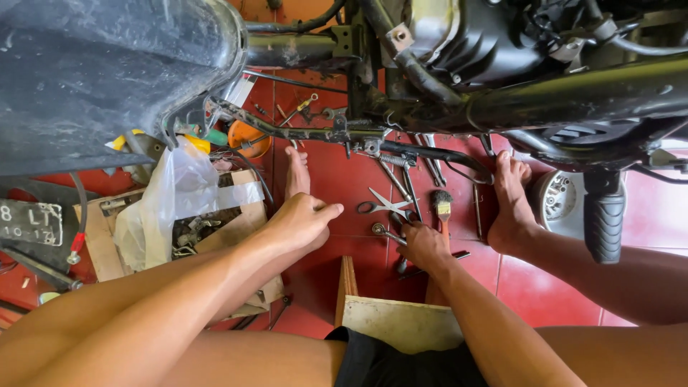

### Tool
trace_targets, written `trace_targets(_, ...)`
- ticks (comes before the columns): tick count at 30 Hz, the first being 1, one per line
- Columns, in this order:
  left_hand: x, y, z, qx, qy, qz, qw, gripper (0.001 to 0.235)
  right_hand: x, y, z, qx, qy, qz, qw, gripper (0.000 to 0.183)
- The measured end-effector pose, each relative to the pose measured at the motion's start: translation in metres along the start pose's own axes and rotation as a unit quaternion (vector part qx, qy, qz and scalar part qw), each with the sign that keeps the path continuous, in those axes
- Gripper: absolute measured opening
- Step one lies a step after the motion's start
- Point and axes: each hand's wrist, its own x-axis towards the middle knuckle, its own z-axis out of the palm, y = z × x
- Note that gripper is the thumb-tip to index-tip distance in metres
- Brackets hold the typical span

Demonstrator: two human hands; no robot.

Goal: Performing final adjustments and cleaning on a motorcycle engine using various hand tools.

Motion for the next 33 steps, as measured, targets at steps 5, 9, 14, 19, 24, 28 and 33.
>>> trace_targets(5,-0.003,0.013,0.000,0.057,-0.019,0.012,0.998,0.042,0.027,0.021,0.039,-0.004,0.025,-0.008,1.000,0.038)
trace_targets(9,-0.004,0.021,0.000,0.092,-0.036,0.019,0.995,0.042,0.007,-0.008,-0.008,0.117,0.081,-0.013,0.990,0.033)
trace_targets(14,-0.007,0.028,0.001,0.151,-0.065,0.032,0.986,0.042,0.017,0.000,-0.036,0.247,0.359,0.023,0.900,0.019)
trace_targets(19,-0.009,0.043,0.006,0.198,-0.080,0.048,0.976,0.042,0.059,0.031,-0.028,0.158,0.415,0.015,0.896,0.031)
trace_targets(24,-0.019,0.055,0.009,0.240,-0.087,0.048,0.966,0.042,0.053,-0.002,-0.039,0.104,0.522,-0.087,0.842,0.033)
trace_targets(28,-0.025,0.075,0.013,0.283,-0.086,0.069,0.953,0.042,0.066,-0.026,-0.035,-0.033,0.398,-0.026,0.916,0.045)
trace_targets(33,-0.100,0.160,0.026,0.269,-0.186,0.093,0.940,0.044,0.075,-0.034,-0.038,-0.073,0.286,0.002,0.955,0.046)
